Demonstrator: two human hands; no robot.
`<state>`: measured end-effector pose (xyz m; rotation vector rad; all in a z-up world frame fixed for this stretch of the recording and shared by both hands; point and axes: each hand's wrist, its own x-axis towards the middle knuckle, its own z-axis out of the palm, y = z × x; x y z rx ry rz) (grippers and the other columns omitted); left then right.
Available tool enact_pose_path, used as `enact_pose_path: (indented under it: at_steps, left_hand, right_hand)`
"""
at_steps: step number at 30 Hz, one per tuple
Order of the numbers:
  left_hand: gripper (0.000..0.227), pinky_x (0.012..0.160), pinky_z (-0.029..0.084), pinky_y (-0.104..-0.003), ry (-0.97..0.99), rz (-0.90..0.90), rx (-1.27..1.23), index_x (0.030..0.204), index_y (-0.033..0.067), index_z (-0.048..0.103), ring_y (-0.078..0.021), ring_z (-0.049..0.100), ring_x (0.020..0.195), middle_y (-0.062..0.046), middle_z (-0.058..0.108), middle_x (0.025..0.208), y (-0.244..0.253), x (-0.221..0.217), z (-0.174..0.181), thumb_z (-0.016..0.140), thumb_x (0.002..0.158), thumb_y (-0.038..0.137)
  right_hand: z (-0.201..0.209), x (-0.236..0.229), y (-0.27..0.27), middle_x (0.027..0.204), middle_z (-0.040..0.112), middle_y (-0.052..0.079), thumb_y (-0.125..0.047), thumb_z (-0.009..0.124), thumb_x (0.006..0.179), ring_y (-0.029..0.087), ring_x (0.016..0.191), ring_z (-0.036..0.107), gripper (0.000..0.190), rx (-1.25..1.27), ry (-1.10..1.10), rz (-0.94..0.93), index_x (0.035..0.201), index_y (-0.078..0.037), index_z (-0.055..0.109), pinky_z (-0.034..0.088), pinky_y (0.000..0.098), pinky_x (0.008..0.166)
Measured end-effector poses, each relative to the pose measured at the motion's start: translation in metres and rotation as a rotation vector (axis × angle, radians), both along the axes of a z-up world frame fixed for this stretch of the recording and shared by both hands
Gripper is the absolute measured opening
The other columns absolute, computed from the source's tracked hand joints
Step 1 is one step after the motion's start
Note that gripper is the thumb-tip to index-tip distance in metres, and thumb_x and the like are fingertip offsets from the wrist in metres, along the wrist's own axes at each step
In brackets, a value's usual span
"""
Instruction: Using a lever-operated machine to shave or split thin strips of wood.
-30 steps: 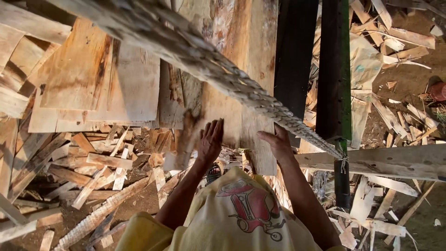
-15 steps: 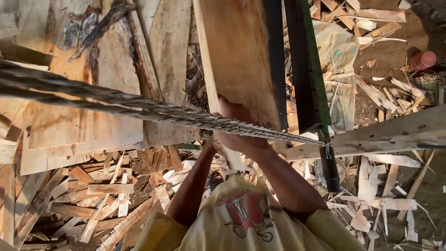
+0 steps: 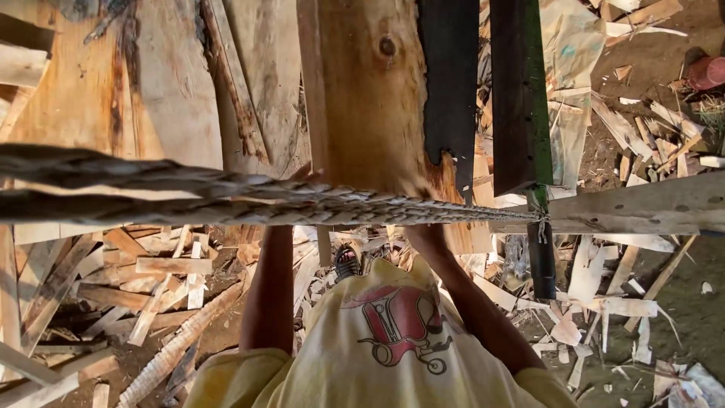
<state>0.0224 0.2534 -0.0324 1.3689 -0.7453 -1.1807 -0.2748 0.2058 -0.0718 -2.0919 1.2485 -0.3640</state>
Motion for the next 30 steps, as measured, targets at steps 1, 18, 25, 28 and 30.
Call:
enact_pose_path:
  at_steps: [1, 18, 25, 28, 30]
  left_hand:
    - [0.034, 0.101, 0.049, -0.041, 0.04, 0.011, 0.012, 0.122, 0.0073, 0.059, -0.0284, 0.057, 0.114, -0.012, 0.06, 0.122, -0.002, 0.007, -0.001, 0.052, 0.089, 0.009]
    - [0.02, 0.09, 0.055, -0.038, 0.507, -0.033, 0.106, 0.104, 0.0019, 0.072, -0.0247, 0.064, 0.099, -0.01, 0.071, 0.102, -0.019, 0.044, -0.095, 0.064, 0.087, 0.009]
    - [0.031, 0.086, 0.059, -0.047, 0.616, -0.078, 0.306, 0.109, -0.0001, 0.07, -0.032, 0.066, 0.098, -0.015, 0.07, 0.104, -0.026, -0.002, -0.068, 0.068, 0.079, 0.01]
    - [0.043, 0.089, 0.059, -0.045, -0.254, -0.233, -0.057, 0.107, 0.0032, 0.069, -0.035, 0.065, 0.104, -0.018, 0.067, 0.112, -0.005, 0.003, -0.059, 0.077, 0.066, 0.01]
    - [0.045, 0.09, 0.058, -0.043, -0.298, -0.248, -0.098, 0.109, 0.0053, 0.071, -0.0335, 0.064, 0.106, -0.017, 0.067, 0.113, 0.003, -0.009, -0.022, 0.078, 0.065, 0.012]
  right_hand:
    - [-0.028, -0.03, -0.002, 0.131, 0.061, 0.016, -0.023, 0.06, 0.111, 0.029, 0.123, 0.063, 0.029, -0.121, 0.108, -0.156, 0.134, -0.004, 0.057, 0.053, 0.0448, 0.11]
    - [-0.012, -0.164, 0.05, 0.114, 0.079, 0.014, -0.009, 0.056, 0.109, 0.013, 0.039, 0.047, 0.022, -0.544, -0.004, -0.604, 0.123, -0.004, 0.073, 0.036, 0.0281, 0.034]
    - [-0.019, -0.188, 0.077, 0.13, 0.075, 0.007, -0.001, 0.057, 0.103, 0.017, 0.082, 0.072, 0.036, -0.438, 0.027, -0.775, 0.134, -0.011, 0.072, 0.052, 0.0283, 0.062]
    - [-0.015, -0.193, 0.077, 0.133, 0.072, 0.006, -0.005, 0.059, 0.107, 0.019, 0.097, 0.073, 0.033, -0.471, 0.067, -0.716, 0.137, -0.013, 0.071, 0.056, 0.0287, 0.075]
    - [-0.008, -0.198, 0.081, 0.136, 0.071, 0.003, -0.003, 0.055, 0.104, 0.017, 0.088, 0.073, 0.038, -0.219, 0.027, -0.843, 0.137, -0.015, 0.069, 0.053, 0.0317, 0.064]
